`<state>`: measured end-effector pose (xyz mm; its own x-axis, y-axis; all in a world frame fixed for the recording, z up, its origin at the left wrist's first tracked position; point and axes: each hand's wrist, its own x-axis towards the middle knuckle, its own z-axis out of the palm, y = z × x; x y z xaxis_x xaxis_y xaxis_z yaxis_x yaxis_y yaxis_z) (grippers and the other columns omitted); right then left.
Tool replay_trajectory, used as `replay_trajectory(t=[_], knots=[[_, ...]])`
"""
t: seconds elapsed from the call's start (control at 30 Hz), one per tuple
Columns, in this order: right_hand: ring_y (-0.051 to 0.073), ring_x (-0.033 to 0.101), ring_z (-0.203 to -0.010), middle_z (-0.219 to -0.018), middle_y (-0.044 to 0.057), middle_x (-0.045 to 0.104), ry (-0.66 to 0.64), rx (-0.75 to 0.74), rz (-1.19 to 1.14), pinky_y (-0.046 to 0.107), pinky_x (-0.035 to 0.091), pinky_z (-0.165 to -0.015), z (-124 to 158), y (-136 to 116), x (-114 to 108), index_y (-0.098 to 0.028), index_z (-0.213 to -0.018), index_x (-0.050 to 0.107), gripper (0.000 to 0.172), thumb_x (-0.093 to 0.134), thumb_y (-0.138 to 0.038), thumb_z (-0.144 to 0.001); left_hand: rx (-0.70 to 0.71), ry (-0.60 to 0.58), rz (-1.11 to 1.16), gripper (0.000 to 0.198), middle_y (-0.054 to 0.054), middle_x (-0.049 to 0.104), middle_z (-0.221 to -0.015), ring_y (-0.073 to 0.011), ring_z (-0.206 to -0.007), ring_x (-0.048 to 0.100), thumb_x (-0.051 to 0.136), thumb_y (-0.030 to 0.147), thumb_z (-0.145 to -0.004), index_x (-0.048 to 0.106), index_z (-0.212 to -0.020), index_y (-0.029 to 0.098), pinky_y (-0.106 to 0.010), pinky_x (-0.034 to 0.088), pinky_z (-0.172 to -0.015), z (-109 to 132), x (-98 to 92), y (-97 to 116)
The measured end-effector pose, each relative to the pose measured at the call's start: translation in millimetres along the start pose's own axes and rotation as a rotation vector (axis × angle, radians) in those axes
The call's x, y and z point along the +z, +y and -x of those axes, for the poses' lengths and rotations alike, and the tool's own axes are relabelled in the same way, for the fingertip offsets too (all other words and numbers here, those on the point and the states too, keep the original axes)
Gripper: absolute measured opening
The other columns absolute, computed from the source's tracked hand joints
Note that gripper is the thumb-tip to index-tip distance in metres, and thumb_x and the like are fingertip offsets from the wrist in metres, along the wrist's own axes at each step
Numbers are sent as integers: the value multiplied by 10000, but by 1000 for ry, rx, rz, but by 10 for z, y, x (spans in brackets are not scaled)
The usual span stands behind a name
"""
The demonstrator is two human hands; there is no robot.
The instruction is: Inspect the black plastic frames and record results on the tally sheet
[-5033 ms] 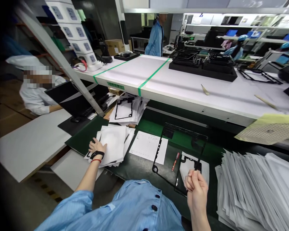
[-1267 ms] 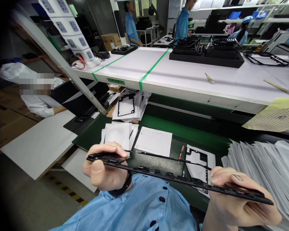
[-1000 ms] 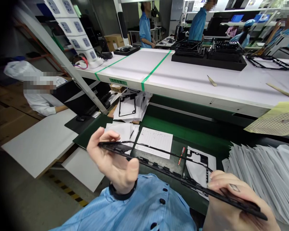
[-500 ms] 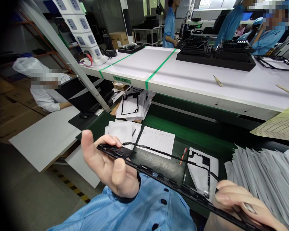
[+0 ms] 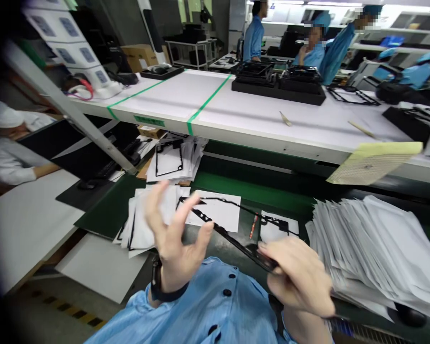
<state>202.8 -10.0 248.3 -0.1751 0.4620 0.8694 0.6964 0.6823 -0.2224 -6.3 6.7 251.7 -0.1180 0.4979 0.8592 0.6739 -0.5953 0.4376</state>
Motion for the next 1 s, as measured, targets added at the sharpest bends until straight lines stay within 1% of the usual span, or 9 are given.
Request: replay_trajectory(t=[0.03,0.07,0.13,0.2,0.33,0.57,0.77,0.9,1.0], knots=[[162,662,-506,-675,6,681,-1,-62,3,283,523,-466,-109,-74,9,-237,-970,652,195,499,-249,-1090,44,-100,122,244,-141,690,-1316,-277,-1268,661,543,292,-1066,664,-1252,190,-421,558,-1047,-4,-16,10],[143,669,-516,-693,17,705,-16,-99,7,256,518,-470,-215,-150,15,-205,-950,661,230,481,-188,-1092,76,-185,253,248,-104,769,-1090,-215,-1021,753,464,244,-1088,674,-1200,171,-338,609,-895,-11,-30,31],[119,670,-517,-710,27,731,-99,-143,-11,220,515,-474,-395,-281,11,-171,-956,667,242,473,-165,-1101,101,-256,419,285,-21,734,-717,-138,-587,688,408,234,-1100,677,-1112,140,-242,552,-581,-26,-50,92],[126,694,-550,-727,37,745,-154,-167,-47,216,536,-500,-511,-360,-28,-160,-979,669,223,486,-175,-1105,99,-196,431,285,18,649,-572,-107,-421,555,429,254,-1096,668,-986,145,-232,442,-453,-34,-59,150],[143,743,-655,-789,49,774,-298,-222,-59,234,599,-621,-578,-382,-182,-160,-1020,661,213,470,-158,-1114,97,-112,443,348,42,521,-487,-91,-376,435,431,272,-1091,585,-792,181,-234,346,-418,-34,-77,189],[150,784,-788,-922,45,804,-463,-179,-125,219,646,-731,-637,-433,-332,-166,-1136,658,152,512,-197,-1106,83,-60,460,363,45,481,-491,-74,-389,407,452,290,-1094,566,-771,170,-234,303,-438,4,-98,183],[182,785,-714,-844,49,799,-407,-164,-143,242,654,-637,-608,-465,-300,-191,-1056,718,112,606,-185,-1051,69,-14,493,350,52,448,-494,-74,-385,361,456,277,-1081,564,-766,170,-253,262,-431,30,-76,201],[289,785,-753,-837,73,779,-246,-14,-77,374,660,-593,-324,-467,-302,-286,-1056,799,170,732,-414,-967,33,-16,474,435,60,410,-461,-84,-362,377,430,433,-1088,539,-742,193,-258,271,-408,-47,-64,256],[307,781,-776,-867,86,778,-200,18,-55,388,652,-577,-143,-439,-274,-296,-1039,816,237,759,-499,-931,46,41,445,481,68,384,-431,-91,-333,364,472,535,-1060,505,-703,215,-271,269,-378,-118,-31,297]])
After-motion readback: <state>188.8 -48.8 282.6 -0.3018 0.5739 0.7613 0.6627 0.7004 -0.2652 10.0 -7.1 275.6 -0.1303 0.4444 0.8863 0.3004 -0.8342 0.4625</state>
